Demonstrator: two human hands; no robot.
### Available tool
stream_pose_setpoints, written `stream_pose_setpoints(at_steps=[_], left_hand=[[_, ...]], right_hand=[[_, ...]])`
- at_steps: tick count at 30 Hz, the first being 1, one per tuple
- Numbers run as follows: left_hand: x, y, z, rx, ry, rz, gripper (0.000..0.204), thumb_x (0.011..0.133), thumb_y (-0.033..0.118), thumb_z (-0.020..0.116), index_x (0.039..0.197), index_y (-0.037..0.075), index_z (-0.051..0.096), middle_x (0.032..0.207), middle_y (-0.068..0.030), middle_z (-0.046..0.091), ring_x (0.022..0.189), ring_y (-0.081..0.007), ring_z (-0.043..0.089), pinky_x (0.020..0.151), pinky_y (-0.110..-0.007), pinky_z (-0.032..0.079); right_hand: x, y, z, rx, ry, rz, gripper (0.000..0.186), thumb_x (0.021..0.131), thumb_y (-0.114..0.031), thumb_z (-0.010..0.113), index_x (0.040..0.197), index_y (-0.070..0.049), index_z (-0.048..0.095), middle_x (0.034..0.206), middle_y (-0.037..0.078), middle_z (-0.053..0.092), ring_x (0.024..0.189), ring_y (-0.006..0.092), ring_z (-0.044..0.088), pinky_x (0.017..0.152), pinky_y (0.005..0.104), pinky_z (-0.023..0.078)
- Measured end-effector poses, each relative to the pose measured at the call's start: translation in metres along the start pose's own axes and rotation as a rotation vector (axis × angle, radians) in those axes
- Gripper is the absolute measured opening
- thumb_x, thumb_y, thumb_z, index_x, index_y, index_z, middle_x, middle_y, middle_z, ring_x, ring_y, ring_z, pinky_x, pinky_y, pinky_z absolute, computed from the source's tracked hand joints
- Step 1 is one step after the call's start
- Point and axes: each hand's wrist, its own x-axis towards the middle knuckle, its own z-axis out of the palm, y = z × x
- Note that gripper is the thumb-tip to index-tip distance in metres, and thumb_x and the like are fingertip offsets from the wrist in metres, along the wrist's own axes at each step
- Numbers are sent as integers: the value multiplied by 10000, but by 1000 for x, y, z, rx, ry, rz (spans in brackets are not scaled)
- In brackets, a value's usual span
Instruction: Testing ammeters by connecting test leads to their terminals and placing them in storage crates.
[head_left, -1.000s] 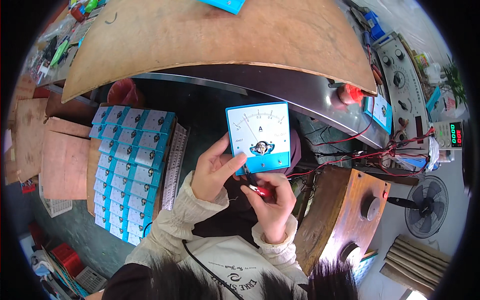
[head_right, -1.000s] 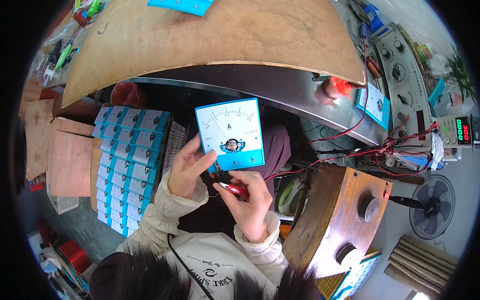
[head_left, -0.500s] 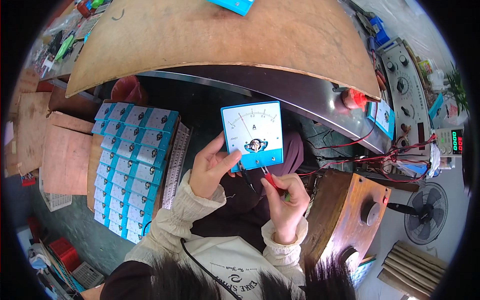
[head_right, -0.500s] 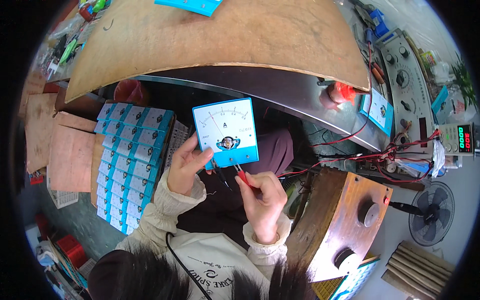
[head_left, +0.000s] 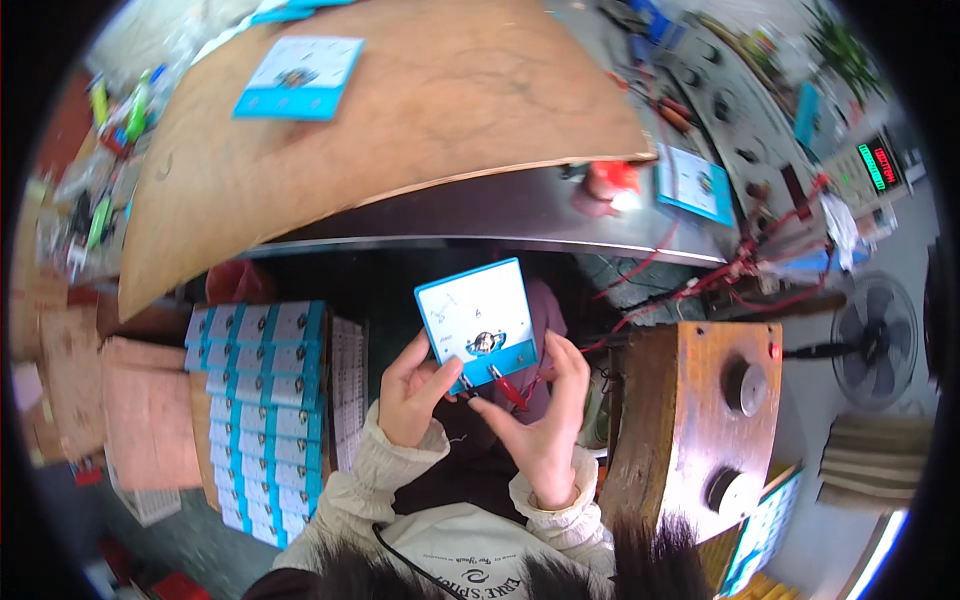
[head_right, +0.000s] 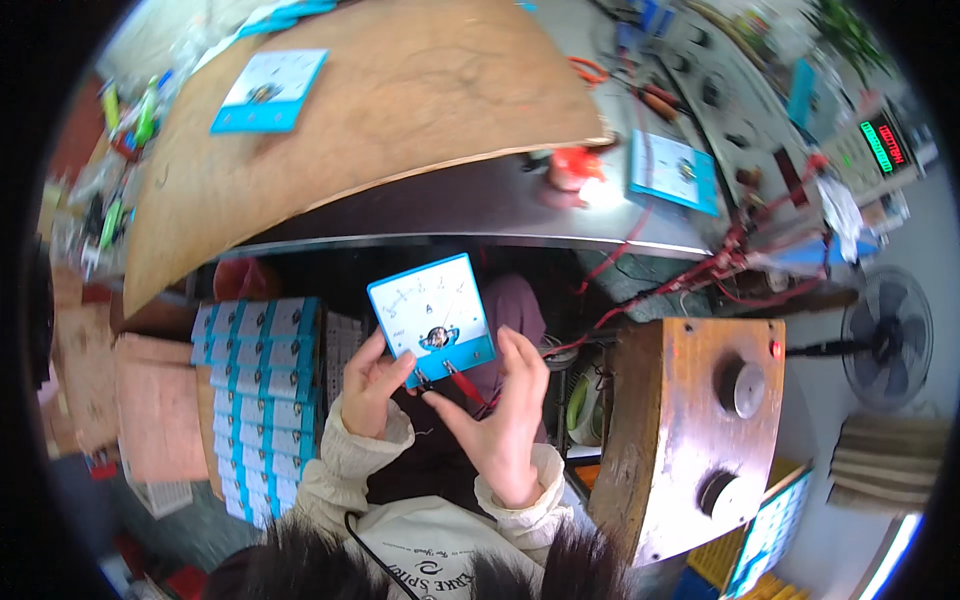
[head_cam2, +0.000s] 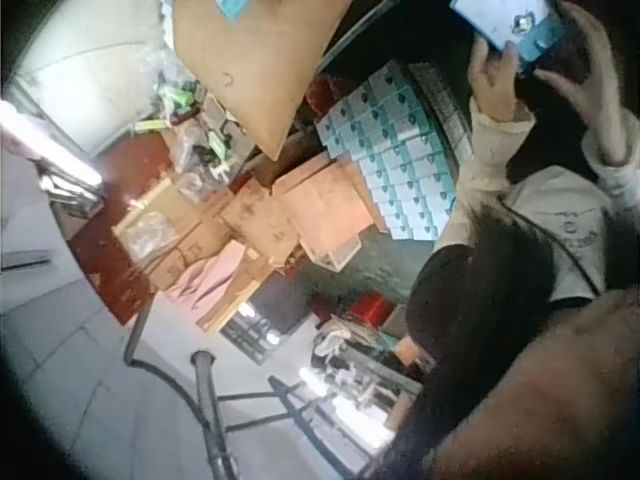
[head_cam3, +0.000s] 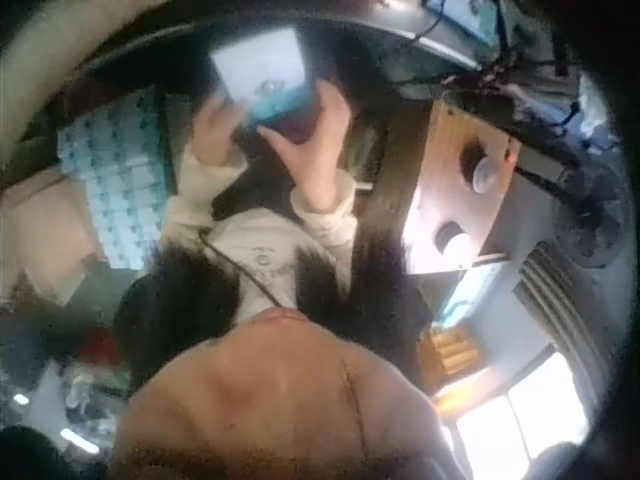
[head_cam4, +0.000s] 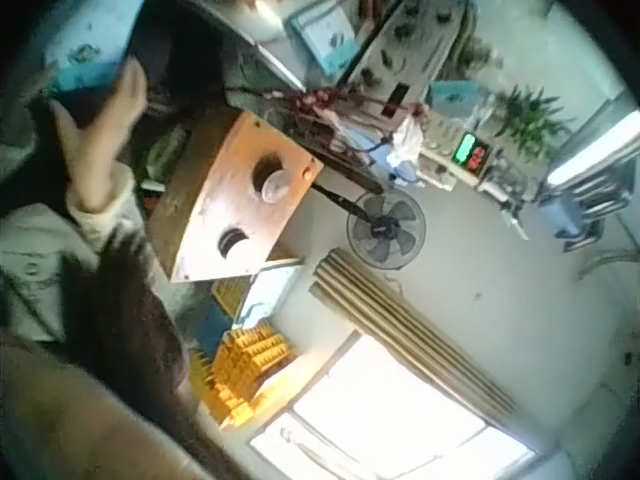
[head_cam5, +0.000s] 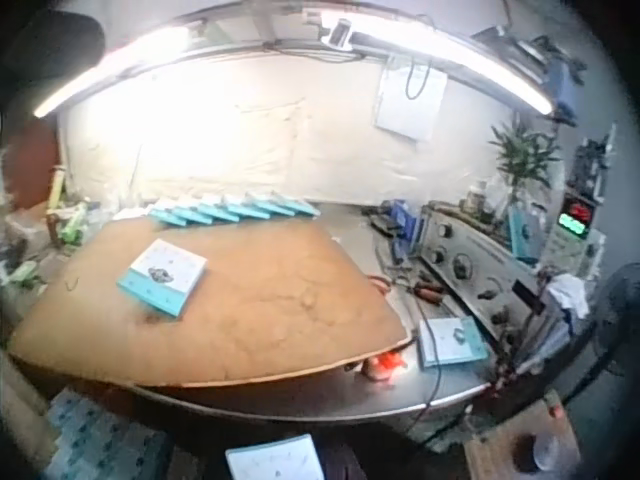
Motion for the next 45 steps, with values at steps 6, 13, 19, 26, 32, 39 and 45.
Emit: stream_pose_setpoints(at_steps=[6,13,19,26,32,39,45], left_hand=[[-13,-13,50,143,-290,108,589,974,-36,550,1512,-107,322,1333,-158,587,1173,-182,598,973,-286,467],[-6,-36,65,338,-708,-58,630,967,-30,583,1536,-60,313,1164,-185,697,973,-130,676,922,-246,503],[12,-31,67,396,-677,-94,530,989,-31,550,1491,-53,383,1144,-159,701,960,-108,637,927,-242,490],[10,-31,74,439,-760,-61,521,994,-38,527,1489,-70,368,1139,-169,701,973,-111,639,944,-255,492],[-5,-42,72,429,-792,-136,526,993,-35,536,1489,-69,368,1141,-192,703,988,-112,650,935,-254,499],[-4,-38,70,509,-819,-105,535,992,-29,539,1496,-64,362,1138,-185,705,979,-113,649,942,-258,493],[-6,-38,70,498,-800,-90,532,986,-30,552,1486,-68,376,1121,-194,708,960,-124,660,926,-253,505]], right_hand=[[-21,18,-15,-11,114,167,1246,632,-270,930,1544,102,167,1454,338,384,1343,481,418,1100,483,394],[-105,117,-162,-307,709,530,1137,608,-301,972,1456,101,330,1299,210,534,1228,284,551,972,390,512],[-168,167,-279,-891,1134,762,1004,702,-417,903,1407,119,427,1299,269,570,1208,358,570,1030,409,448],[-180,190,-282,-947,1160,719,1035,710,-439,895,1427,111,390,1347,270,520,1261,363,517,1065,414,412],[-177,187,-282,-934,1165,731,1068,683,-482,888,1392,151,403,1316,302,538,1261,420,512,1079,454,404],[-176,187,-281,-921,1178,726,1062,687,-476,884,1403,134,392,1319,298,535,1262,420,507,1081,458,398],[-178,188,-283,-899,1163,715,1066,684,-478,885,1405,133,391,1350,302,519,1287,420,490,1099,454,384]])
